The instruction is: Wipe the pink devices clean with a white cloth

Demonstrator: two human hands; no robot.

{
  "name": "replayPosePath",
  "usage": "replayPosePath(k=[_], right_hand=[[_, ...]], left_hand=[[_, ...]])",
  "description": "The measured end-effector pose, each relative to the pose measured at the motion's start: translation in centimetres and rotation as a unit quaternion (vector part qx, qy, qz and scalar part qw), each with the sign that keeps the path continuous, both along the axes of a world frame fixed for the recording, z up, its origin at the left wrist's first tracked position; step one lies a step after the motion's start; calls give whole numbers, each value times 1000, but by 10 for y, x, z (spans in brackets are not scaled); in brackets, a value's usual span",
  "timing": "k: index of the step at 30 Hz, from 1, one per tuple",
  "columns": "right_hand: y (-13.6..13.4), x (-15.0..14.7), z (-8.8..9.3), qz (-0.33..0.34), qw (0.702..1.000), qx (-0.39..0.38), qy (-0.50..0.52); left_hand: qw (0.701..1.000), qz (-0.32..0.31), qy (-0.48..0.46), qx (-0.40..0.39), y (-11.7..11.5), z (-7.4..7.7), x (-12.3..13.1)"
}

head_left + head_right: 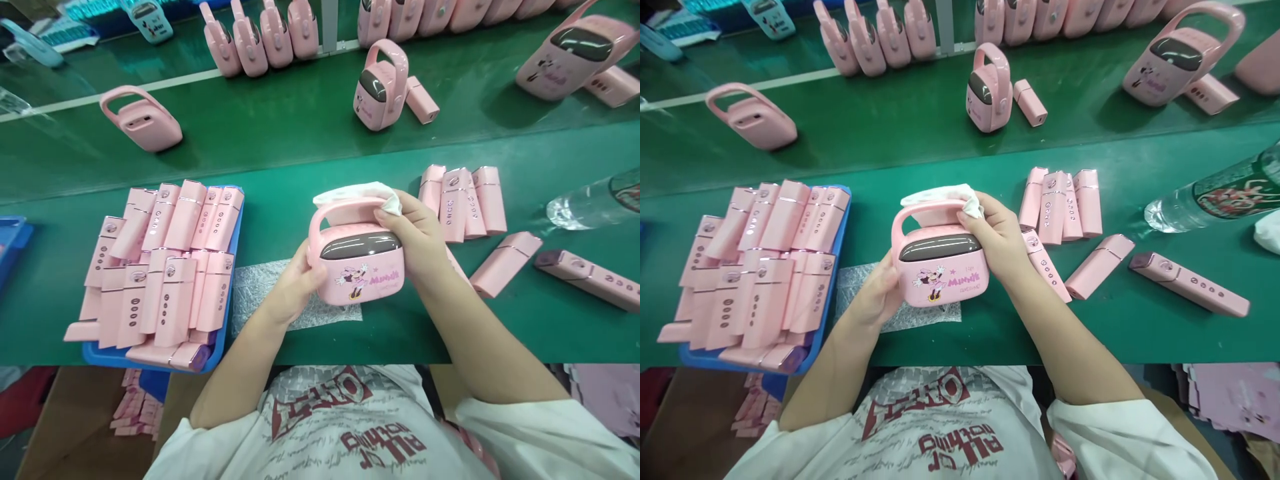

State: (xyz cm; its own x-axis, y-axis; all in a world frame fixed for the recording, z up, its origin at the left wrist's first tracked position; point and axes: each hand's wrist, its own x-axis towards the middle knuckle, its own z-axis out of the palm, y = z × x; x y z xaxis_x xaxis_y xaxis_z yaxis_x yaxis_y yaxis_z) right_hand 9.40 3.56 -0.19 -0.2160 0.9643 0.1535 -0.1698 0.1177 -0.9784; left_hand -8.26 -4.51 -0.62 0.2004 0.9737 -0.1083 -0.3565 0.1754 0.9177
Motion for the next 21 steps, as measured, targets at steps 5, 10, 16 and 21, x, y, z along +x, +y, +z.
replayPosePath(k=[5, 10, 16, 21], right_hand=[[-5, 1, -7, -32, 996, 86, 4], [-7, 7, -8, -43, 985, 165, -4], [-5, 4, -7, -70, 980, 178, -51], [-8, 0, -5, -100, 976, 168, -97]], left_hand=[[995, -19, 65, 79, 0, 6, -1], [972, 53, 154, 171, -3, -3, 1], [905, 144, 260, 305, -2, -4, 3], [856, 175, 329, 359, -2, 1, 2]])
